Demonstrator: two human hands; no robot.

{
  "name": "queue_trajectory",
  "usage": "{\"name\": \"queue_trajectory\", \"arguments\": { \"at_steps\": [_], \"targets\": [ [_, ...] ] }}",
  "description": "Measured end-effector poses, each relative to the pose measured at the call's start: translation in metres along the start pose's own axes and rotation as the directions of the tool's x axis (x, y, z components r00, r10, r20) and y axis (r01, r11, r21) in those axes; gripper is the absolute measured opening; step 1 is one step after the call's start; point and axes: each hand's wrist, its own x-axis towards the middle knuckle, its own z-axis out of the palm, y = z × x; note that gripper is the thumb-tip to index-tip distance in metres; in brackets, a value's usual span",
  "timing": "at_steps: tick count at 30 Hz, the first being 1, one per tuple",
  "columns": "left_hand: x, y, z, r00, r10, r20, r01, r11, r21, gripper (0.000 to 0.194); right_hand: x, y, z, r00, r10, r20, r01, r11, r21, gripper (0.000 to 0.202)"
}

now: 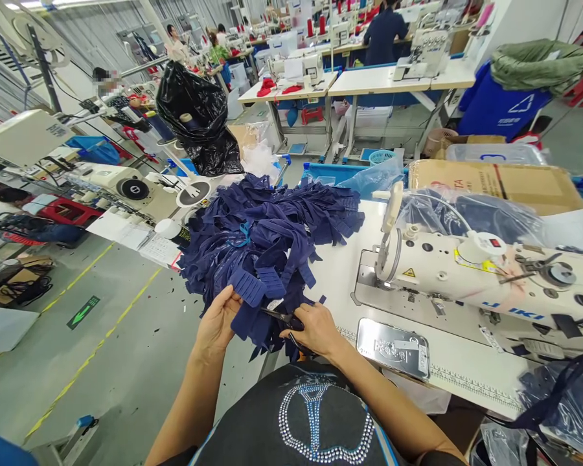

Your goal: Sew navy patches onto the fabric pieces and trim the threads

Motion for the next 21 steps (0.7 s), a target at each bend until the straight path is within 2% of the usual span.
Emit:
{"name": "queue_trajectory", "arguments": {
  "at_steps": [4, 9, 13, 16, 21],
  "targets": [
    [-0.001, -0.005, -0.004, 0.999, 0.003, 0.048, -0.006, 0.999, 0.050, 0.020, -0.010, 0.007, 0.004, 0.997, 0.058, 0.053, -0.060, 0.997, 0.037, 0.044],
    [0.000, -0.015, -0.010, 0.995, 0.038, 0.088, -0.054, 0.981, 0.188, 0.019, -0.017, 0.012, -0.004, 0.974, 0.194, 0.113, -0.214, 0.953, 0.213, 0.029],
    [0.000, -0.026, -0.008, 0.993, -0.025, 0.112, -0.009, 0.957, 0.289, 0.022, -0.009, 0.005, -0.013, 0.978, 0.147, 0.146, -0.187, 0.931, 0.312, 0.023],
    [0.000, -0.033, -0.005, 0.990, -0.059, 0.125, 0.011, 0.933, 0.359, 0.023, -0.003, 0.000, -0.016, 0.979, 0.117, 0.167, -0.165, 0.936, 0.312, 0.026],
    [-0.002, -0.036, -0.004, 0.991, -0.074, 0.111, 0.014, 0.886, 0.464, 0.029, -0.004, 0.001, -0.013, 0.973, 0.141, 0.184, -0.175, 0.967, 0.183, 0.034]
  ]
}}
